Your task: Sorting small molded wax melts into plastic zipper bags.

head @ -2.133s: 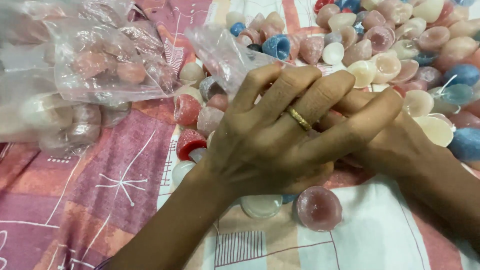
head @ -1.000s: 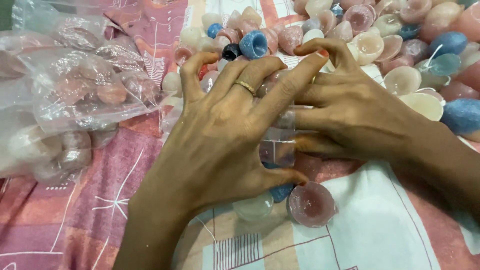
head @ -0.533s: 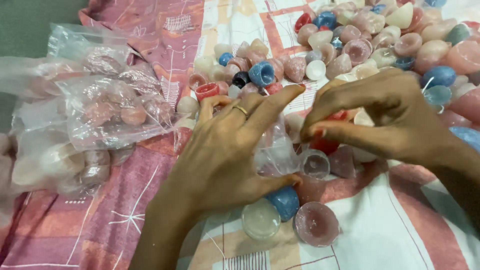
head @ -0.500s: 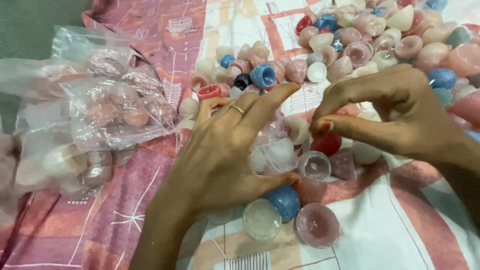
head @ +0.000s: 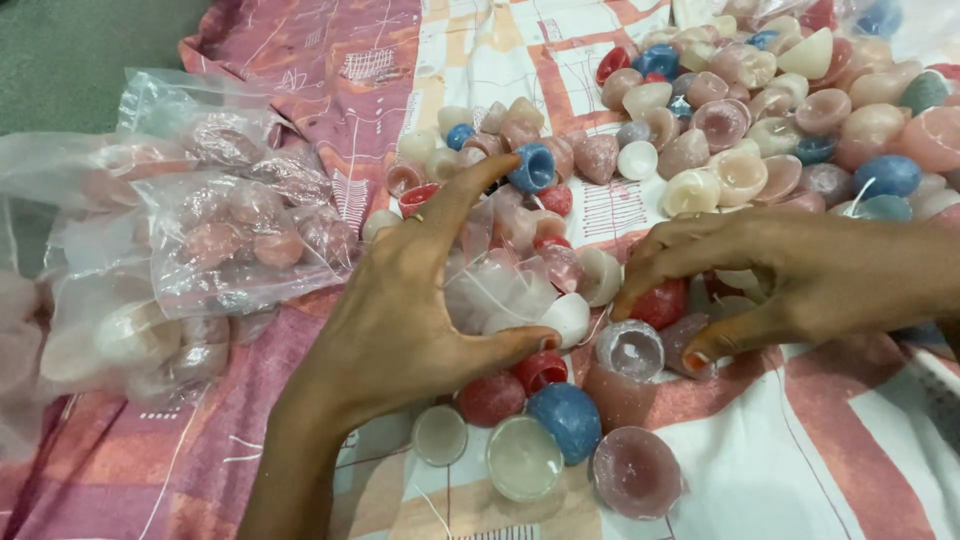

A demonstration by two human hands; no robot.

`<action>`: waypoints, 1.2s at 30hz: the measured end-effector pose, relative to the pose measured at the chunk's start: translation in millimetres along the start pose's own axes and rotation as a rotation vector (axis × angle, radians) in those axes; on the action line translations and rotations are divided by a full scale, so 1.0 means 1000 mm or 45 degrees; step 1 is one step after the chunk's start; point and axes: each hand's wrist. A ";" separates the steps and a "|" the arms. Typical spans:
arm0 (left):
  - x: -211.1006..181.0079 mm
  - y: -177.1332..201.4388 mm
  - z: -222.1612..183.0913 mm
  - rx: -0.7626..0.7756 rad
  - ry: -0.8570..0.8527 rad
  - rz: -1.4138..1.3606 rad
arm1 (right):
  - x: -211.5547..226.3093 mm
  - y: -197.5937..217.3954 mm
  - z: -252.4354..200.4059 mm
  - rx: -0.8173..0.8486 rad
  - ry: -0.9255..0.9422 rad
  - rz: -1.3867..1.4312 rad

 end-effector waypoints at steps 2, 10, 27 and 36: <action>-0.001 0.000 0.000 0.012 0.020 -0.008 | -0.008 -0.004 0.003 -0.062 0.195 -0.069; -0.001 0.004 -0.001 -0.039 0.030 -0.238 | 0.023 -0.023 0.007 -0.321 0.243 -0.193; 0.017 0.000 -0.009 -0.305 -0.054 -0.687 | 0.036 -0.131 0.029 -0.566 0.934 -0.878; 0.019 0.002 -0.009 -0.377 -0.100 -0.675 | 0.038 -0.132 0.015 -0.104 0.634 -0.751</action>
Point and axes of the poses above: each hand's wrist, its own z-axis towards the middle knuckle, its own y-axis out of the back of the hand, x = y × z, and after that the axes turned 5 degrees about x, right-handed
